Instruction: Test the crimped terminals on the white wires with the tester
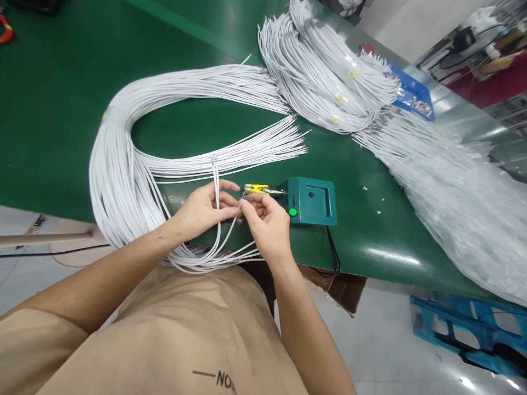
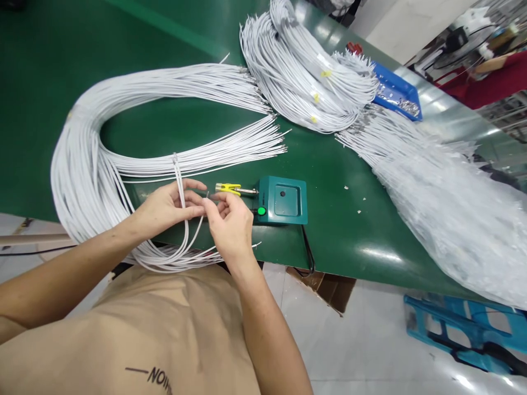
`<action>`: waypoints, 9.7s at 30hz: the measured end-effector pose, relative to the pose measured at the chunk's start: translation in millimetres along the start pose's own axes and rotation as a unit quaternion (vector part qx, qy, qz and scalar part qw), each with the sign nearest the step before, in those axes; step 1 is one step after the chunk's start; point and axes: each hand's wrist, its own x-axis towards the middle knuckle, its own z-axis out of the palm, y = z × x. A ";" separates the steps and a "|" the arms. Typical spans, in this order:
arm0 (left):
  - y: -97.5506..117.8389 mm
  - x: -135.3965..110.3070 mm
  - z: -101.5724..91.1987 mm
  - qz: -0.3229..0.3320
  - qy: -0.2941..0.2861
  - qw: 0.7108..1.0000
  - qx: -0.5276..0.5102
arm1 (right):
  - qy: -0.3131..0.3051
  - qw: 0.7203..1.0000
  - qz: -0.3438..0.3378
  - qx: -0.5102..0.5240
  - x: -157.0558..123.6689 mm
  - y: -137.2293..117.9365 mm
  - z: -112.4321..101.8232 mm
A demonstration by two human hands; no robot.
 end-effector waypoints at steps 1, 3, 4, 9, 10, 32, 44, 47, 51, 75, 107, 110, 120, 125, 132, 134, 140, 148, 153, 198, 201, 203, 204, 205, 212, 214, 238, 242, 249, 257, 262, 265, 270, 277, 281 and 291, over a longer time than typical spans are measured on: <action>-0.4 -0.2 0.8 0.004 0.001 1.000 0.000 | -0.002 1.000 0.004 0.015 2.6 0.1 1.1; -0.9 -0.6 2.3 0.010 0.001 1.000 0.005 | -0.010 0.998 0.021 0.061 6.5 1.3 3.2; -1.0 -0.7 2.9 0.011 -0.002 1.000 0.003 | -0.014 0.996 0.029 0.089 7.8 2.3 3.8; -1.1 -0.5 5.4 0.015 -0.010 1.000 -0.020 | -0.036 0.965 0.069 0.250 9.9 8.0 4.4; -0.8 -0.5 5.6 0.017 -0.011 1.000 -0.024 | -0.047 0.949 0.089 0.300 9.6 8.8 5.2; 1.2 -5.9 7.0 0.050 -0.053 0.996 -0.055 | -0.149 0.854 0.209 0.454 15.3 1.8 4.5; 1.2 -4.9 5.7 0.059 -0.056 0.997 0.012 | -0.039 0.951 0.109 0.285 6.6 0.3 2.0; 3.7 -4.2 4.6 0.047 -0.063 0.997 0.008 | -0.059 0.947 0.121 0.293 8.7 -2.2 -0.3; 6.8 -4.6 3.2 0.047 -0.075 0.996 0.031 | -0.124 0.889 0.196 0.395 12.2 -0.1 -3.3; 11.1 9.8 1.7 -0.089 -0.081 0.978 -0.171 | -0.029 0.869 -0.303 -0.391 23.0 0.4 -24.7; 0.8 28.6 1.9 -0.028 0.014 0.998 0.050 | -0.016 0.888 -0.304 -0.345 15.4 -5.9 -25.0; 2.3 25.0 -2.2 -0.007 0.018 0.999 0.044 | -0.095 0.869 -0.344 -0.344 -3.0 0.3 -6.4; 5.2 13.5 -11.7 -0.030 -0.024 0.999 0.000 | -0.139 0.792 -0.382 -0.456 -26.9 3.5 16.0; 4.6 7.9 -12.1 -0.007 -0.048 0.998 0.041 | -0.169 0.857 -0.173 -0.455 -30.2 -3.6 10.6; 9.1 -2.6 -5.5 0.004 -0.090 0.995 0.051 | -0.191 0.977 -0.014 -0.098 -3.0 -5.0 7.2; 10.4 -2.1 -7.5 0.003 -0.076 0.997 0.014 | -0.174 0.984 0.026 -0.038 -3.8 0.4 9.0; 13.2 5.1 -12.1 0.025 0.015 0.999 -0.036 | -0.191 0.981 0.039 -0.019 -15.7 5.6 7.0; 13.3 3.8 1.4 0.034 0.038 0.998 -0.039 | -0.010 0.998 -0.021 0.056 6.8 -12.4 -4.6; 10.1 1.7 7.0 0.061 0.046 0.996 -0.035 | -0.006 0.996 0.014 0.093 15.0 -15.9 -1.5; 14.7 -5.6 8.0 0.069 -0.022 0.996 0.056 | -0.026 0.972 0.075 0.221 7.9 -4.9 -1.6; 16.8 -2.9 5.5 0.015 -0.039 0.999 -0.033 | 0.013 0.997 -0.052 0.058 6.5 -3.0 0.1; 16.4 -0.1 3.0 -0.037 -0.059 0.989 -0.131 | 0.031 0.980 -0.171 -0.091 7.2 -0.4 -0.6; 15.7 1.6 1.8 -0.059 -0.068 0.981 -0.171 | 0.030 0.960 -0.223 -0.167 8.4 0.6 -2.1; 14.7 3.4 0.8 -0.073 -0.071 0.976 -0.194 | 0.022 0.936 -0.261 -0.234 10.3 1.3 -4.4; 10.2 16.6 2.4 0.000 0.011 0.999 -0.034 | -0.014 0.854 -0.278 -0.439 38.9 -2.1 -35.7; 9.8 19.3 3.6 0.002 0.013 1.000 -0.001 | -0.049 0.849 -0.267 -0.454 46.0 -1.5 -42.4; -4.1 34.6 2.5 -0.002 0.001 0.998 0.066 | 0.003 0.888 -0.297 -0.351 23.5 -1.8 -30.0; -3.2 31.3 -1.0 0.006 0.011 0.998 0.055 | -0.095 0.850 -0.371 -0.361 -1.3 7.3 -3.7; 6.4 17.0 -7.1 0.014 0.001 0.997 0.071 | -0.145 0.802 -0.394 -0.424 -20.6 13.4 15.1; 14.2 7.9 -13.6 0.016 0.018 0.983 0.181 | -0.165 0.800 -0.364 -0.448 -37.3 5.1 18.3; 15.3 3.8 -11.5 0.026 -0.022 0.992 0.120 | -0.172 0.839 -0.180 -0.483 -45.0 -1.7 6.1; 13.6 0.0 -4.9 0.044 -0.053 0.986 0.152 | -0.105 0.910 -0.118 -0.383 -31.4 -16.4 -4.8; 8.0 -8.8 8.8 0.087 -0.070 0.972 0.208 | -0.015 0.979 -0.162 -0.124 -1.4 -33.1 -2.3; 8.6 -13.2 4.9 0.040 0.014 0.999 -0.024 | -0.040 0.993 -0.056 0.096 6.2 -17.4 4.0; 12.4 -14.7 5.3 0.039 0.044 0.998 -0.037 | -0.078 0.955 0.035 0.283 7.2 -10.8 9.4; 16.4 -24.0 11.4 0.061 0.013 0.998 -0.017 | -0.148 0.903 0.119 0.386 17.0 -17.6 5.0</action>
